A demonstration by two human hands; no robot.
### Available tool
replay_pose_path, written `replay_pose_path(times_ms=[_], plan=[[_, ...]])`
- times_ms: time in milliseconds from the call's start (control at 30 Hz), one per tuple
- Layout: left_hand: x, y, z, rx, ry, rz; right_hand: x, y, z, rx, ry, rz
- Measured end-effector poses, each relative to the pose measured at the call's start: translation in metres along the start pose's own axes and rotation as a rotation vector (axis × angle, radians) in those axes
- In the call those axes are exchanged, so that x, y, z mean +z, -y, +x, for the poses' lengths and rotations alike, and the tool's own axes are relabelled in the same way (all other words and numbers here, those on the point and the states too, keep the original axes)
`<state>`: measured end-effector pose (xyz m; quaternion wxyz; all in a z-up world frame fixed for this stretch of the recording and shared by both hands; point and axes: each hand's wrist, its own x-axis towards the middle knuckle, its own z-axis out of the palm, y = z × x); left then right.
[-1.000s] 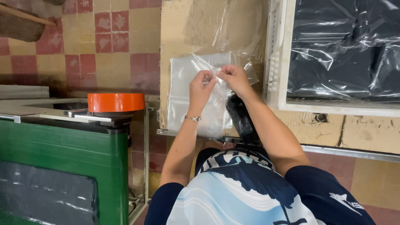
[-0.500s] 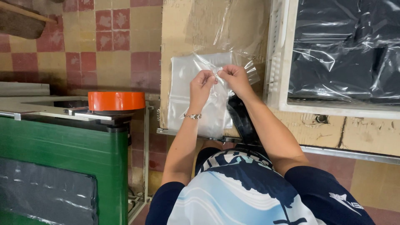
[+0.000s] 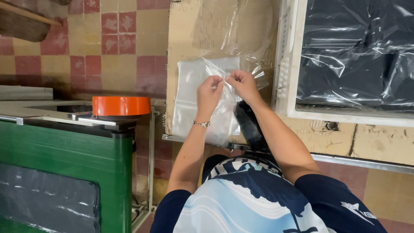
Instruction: Folding black plastic bags and inserting them into clear plastic sleeves before placing them in a crate.
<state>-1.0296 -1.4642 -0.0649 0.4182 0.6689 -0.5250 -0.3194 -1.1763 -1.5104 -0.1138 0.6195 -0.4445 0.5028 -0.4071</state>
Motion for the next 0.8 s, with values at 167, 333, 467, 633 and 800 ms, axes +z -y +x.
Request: replay_pose_path(times_ms=[167,333,467,633,800], plan=[[-0.002,0.002,0.004,0.205,-0.007,0.209,0.002,-0.005,0.002,-0.001,-0.012,-0.043],[0.000,0.019,0.006,0.196,0.042,0.080,0.003,-0.004,0.004,0.005,-0.073,-0.031],[-0.010,0.008,0.003,0.205,-0.009,0.042,-0.006,-0.017,0.018,-0.031,-0.096,-0.024],[-0.022,-0.006,0.027,0.360,0.033,0.342,-0.004,-0.018,0.019,-0.070,-0.147,-0.063],[-0.014,0.009,0.072,0.671,0.074,0.766,-0.002,0.029,-0.005,-0.299,-0.254,-0.310]])
